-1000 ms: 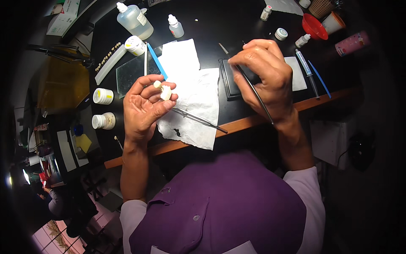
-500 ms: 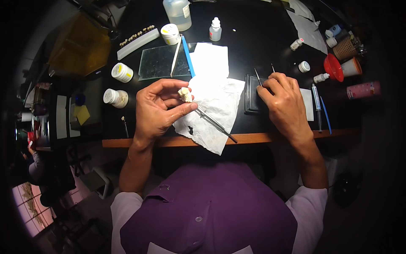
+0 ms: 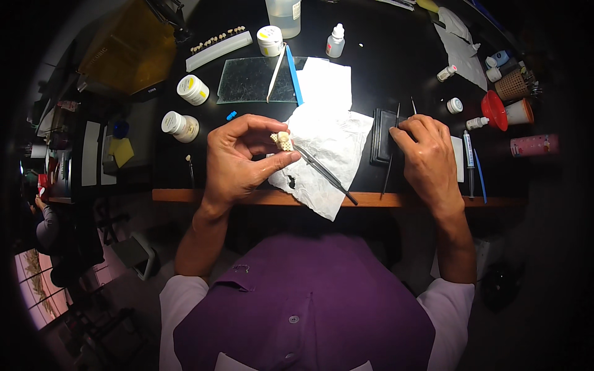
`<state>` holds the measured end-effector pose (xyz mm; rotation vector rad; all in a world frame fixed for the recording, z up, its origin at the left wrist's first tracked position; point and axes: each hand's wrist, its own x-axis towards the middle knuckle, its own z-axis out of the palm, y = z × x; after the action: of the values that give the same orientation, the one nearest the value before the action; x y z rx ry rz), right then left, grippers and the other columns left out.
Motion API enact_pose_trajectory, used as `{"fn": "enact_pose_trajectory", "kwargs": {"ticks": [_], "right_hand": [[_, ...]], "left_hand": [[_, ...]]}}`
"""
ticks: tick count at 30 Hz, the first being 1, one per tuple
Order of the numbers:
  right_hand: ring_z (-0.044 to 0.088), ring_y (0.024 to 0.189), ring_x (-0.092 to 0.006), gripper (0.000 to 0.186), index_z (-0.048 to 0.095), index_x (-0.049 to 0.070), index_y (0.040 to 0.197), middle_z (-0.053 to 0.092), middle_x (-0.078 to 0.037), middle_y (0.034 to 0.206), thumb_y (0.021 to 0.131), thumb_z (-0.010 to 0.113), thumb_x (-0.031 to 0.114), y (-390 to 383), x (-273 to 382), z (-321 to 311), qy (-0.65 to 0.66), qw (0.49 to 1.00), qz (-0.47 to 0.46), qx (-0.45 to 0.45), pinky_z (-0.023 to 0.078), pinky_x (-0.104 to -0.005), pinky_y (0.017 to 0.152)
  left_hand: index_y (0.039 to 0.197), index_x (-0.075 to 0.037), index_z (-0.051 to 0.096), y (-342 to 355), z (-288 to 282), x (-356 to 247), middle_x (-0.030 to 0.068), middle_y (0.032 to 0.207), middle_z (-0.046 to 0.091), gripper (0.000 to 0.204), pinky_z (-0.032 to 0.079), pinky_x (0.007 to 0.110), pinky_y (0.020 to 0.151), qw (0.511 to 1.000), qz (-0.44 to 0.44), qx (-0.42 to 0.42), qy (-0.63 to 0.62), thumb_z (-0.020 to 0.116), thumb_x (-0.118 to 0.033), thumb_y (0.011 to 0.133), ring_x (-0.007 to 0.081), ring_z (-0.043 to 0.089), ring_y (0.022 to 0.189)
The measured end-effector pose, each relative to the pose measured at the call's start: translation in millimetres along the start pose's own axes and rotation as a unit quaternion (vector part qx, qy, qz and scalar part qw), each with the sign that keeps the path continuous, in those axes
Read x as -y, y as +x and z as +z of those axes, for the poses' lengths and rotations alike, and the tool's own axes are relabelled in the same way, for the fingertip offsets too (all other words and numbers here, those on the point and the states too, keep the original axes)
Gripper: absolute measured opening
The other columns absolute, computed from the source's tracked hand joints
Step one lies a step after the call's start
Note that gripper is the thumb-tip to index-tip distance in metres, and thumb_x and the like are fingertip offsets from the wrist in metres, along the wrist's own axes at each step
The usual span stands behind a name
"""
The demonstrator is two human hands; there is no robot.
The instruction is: The person paints a dental crown using a brush and a palette, fits the crown onto a dental cast model, hands a container to another person, and paints the crown with the brush.
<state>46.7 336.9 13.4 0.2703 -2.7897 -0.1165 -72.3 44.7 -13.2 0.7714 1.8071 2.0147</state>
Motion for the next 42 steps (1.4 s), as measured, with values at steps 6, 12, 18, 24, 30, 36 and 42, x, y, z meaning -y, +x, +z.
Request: {"fn": "enact_pose_trajectory", "kwargs": {"ticks": [6,12,18,24,30,36,42], "right_hand": [[0.066,0.111,-0.0271,0.023,0.075,0.003,0.103,0.070,-0.008,0.105,0.082,0.065,-0.002,-1,0,0,0.003,1.000,0.003,-0.003,0.047,-0.0431,0.099],[0.066,0.110,-0.0267,0.023,0.075,0.003,0.103,0.070,-0.008,0.104,0.082,0.067,-0.002,0,3,-4,0.003,1.000,0.010,-0.011,0.047,-0.0426,0.098],[0.067,0.108,-0.0259,0.023,0.075,0.003,0.103,0.071,-0.008,0.103,0.083,0.067,-0.003,-1,2,0,0.009,1.000,0.018,-0.012,0.048,-0.0420,0.097],[0.067,0.108,-0.0259,0.023,0.075,0.003,0.103,0.071,-0.008,0.102,0.083,0.066,-0.004,-2,1,-1,0.015,1.000,0.023,-0.010,0.048,-0.0423,0.096],[0.066,0.111,-0.0280,0.023,0.075,0.003,0.102,0.070,-0.009,0.102,0.082,0.067,-0.005,1,1,-4,0.006,0.999,0.022,-0.031,0.049,-0.0434,0.097],[0.065,0.112,-0.0292,0.025,0.074,0.003,0.101,0.070,-0.008,0.102,0.077,0.069,-0.006,1,2,-12,-0.001,0.998,0.028,-0.055,0.049,-0.0439,0.097],[0.065,0.112,-0.0295,0.028,0.073,0.003,0.100,0.069,-0.008,0.102,0.075,0.068,-0.008,-1,1,-11,0.012,0.998,0.031,-0.049,0.049,-0.0443,0.097]], "left_hand": [[0.109,0.003,0.070,-3,1,0,0.0128,0.106,0.072,0.038,0.064,0.030,0.089,1.000,0.009,0.004,-0.019,0.087,0.008,0.076,0.0169,0.074,0.098],[0.110,0.003,0.070,-7,4,-1,0.0108,0.103,0.072,0.036,0.065,0.028,0.086,0.996,0.057,0.011,-0.063,0.085,0.009,0.078,0.0143,0.073,0.095],[0.109,0.003,0.070,-7,5,5,0.0119,0.106,0.071,0.035,0.065,0.029,0.087,0.996,0.058,0.022,-0.067,0.085,0.010,0.078,0.0158,0.074,0.096],[0.107,0.003,0.070,-6,7,3,0.0122,0.106,0.070,0.035,0.066,0.030,0.088,0.996,0.053,0.022,-0.074,0.085,0.011,0.077,0.0170,0.074,0.098],[0.107,0.002,0.070,-7,6,4,0.0121,0.106,0.071,0.035,0.065,0.030,0.088,0.997,0.042,0.018,-0.062,0.085,0.011,0.077,0.0168,0.074,0.098],[0.107,0.003,0.070,-6,5,5,0.0120,0.105,0.071,0.034,0.065,0.030,0.088,0.997,0.040,0.020,-0.064,0.085,0.010,0.077,0.0169,0.074,0.098],[0.107,0.003,0.070,-7,5,6,0.0123,0.106,0.070,0.035,0.065,0.030,0.089,0.996,0.037,0.018,-0.077,0.084,0.012,0.077,0.0170,0.074,0.098]]}}
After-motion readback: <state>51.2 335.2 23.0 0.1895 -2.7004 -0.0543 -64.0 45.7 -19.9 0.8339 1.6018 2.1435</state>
